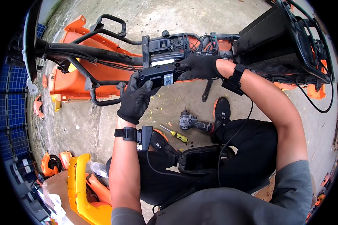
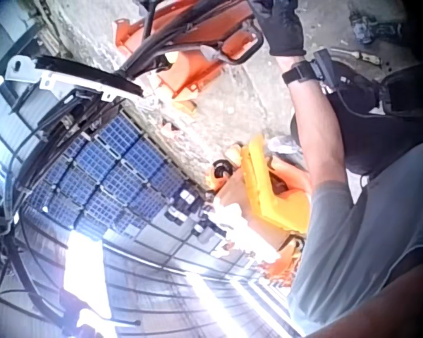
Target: The person picks through a box of fasteners on the floor and then works on the wiring harness of a scooter frame, holding up a digital dashboard unit and plugging together several electrical connectors by hand.
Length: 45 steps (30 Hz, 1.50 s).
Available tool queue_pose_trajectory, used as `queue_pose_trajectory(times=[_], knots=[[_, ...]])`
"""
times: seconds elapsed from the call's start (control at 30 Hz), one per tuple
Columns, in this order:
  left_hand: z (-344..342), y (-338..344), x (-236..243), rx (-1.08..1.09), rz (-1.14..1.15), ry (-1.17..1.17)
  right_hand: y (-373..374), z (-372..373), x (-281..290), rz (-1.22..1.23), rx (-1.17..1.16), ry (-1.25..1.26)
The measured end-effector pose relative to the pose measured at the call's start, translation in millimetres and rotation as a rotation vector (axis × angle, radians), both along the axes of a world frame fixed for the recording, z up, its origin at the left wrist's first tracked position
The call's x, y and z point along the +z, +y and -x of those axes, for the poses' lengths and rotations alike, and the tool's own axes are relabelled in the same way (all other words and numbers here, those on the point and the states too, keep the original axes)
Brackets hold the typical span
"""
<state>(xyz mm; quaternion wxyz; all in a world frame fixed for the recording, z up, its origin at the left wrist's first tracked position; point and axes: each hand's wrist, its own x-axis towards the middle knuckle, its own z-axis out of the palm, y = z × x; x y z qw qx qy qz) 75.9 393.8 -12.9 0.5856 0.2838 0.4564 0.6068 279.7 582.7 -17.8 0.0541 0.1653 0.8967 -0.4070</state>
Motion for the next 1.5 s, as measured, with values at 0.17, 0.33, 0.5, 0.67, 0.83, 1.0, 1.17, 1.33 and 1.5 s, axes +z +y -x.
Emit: queue_pose_trajectory(times=[0.17,0.33,0.5,0.67,0.83,1.0,1.17,1.33,1.5], knots=[[0,1,-3,-0.035,-0.014,-0.038,-3,0,8,0.031,-0.019,0.000],[1,0,-2,-0.057,-0.022,-0.104,-12,-2,19,0.061,-0.079,0.044],[1,0,-5,-0.059,-0.031,0.001,-10,-3,10,-0.009,-0.073,0.064],[-3,0,6,-0.060,0.027,-0.078,-12,0,15,0.107,-0.084,0.003],[-5,4,-1,-0.002,0.081,-0.102,-9,0,5,0.152,0.030,0.112],[-8,2,-2,0.001,0.024,-0.008,-10,11,11,0.423,-0.094,-0.078],[-10,2,-5,-0.012,0.027,0.123,-21,17,-2,0.400,-0.190,-0.029],[-16,3,-5,-0.012,0.030,0.081,-25,21,-5,0.284,-0.210,-0.140],[-13,4,-7,0.032,0.094,0.032,-19,14,4,0.542,-0.223,-0.130]])
